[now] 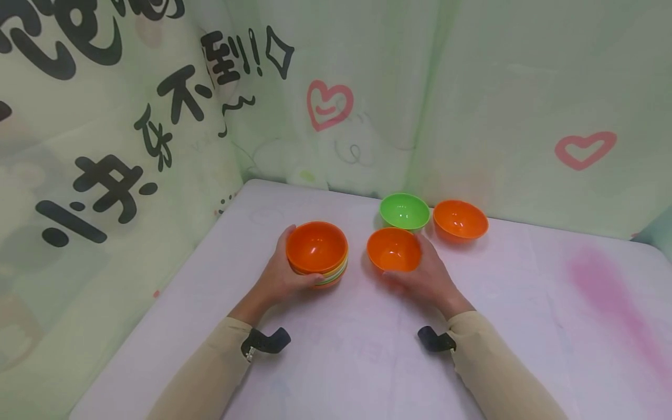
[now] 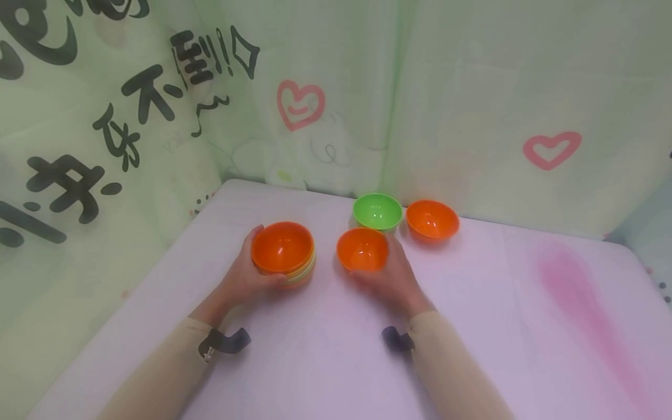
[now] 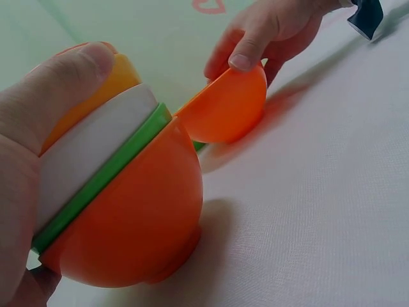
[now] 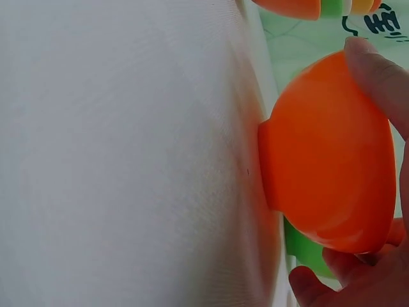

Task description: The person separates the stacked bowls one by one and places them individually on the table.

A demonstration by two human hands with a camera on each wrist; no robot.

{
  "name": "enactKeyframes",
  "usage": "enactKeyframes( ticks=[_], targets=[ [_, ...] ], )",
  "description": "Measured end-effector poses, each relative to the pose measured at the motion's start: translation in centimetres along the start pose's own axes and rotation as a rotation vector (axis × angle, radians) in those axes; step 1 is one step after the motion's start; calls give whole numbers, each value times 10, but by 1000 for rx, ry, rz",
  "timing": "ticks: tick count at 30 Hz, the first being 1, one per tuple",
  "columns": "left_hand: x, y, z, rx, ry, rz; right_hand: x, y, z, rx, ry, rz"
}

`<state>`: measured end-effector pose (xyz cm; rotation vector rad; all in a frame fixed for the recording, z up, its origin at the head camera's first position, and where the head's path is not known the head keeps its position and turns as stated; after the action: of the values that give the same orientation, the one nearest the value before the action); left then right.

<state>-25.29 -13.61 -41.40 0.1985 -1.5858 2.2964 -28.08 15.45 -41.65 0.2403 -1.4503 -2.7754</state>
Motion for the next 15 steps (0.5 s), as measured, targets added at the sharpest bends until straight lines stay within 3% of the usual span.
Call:
enactKeyframes(
  ticks=[10,15],
  targets=[
    [0,2,-1,-9,0,11,1,3,0,70,21,69],
    [-1,1,-1,-10,-5,10,-2,4,5,39,-51,65]
  ],
)
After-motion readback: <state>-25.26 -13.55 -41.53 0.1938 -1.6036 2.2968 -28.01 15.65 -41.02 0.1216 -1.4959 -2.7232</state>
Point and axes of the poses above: each hand's wrist, its own x-axis towards the middle knuckle, its own z-axis out of the back of the hand, y = z × x, the point moved 6 cm from there along x, towards the middle knuckle, and after that the axes turned 14 degrees about -z, right-handed, at the moved point
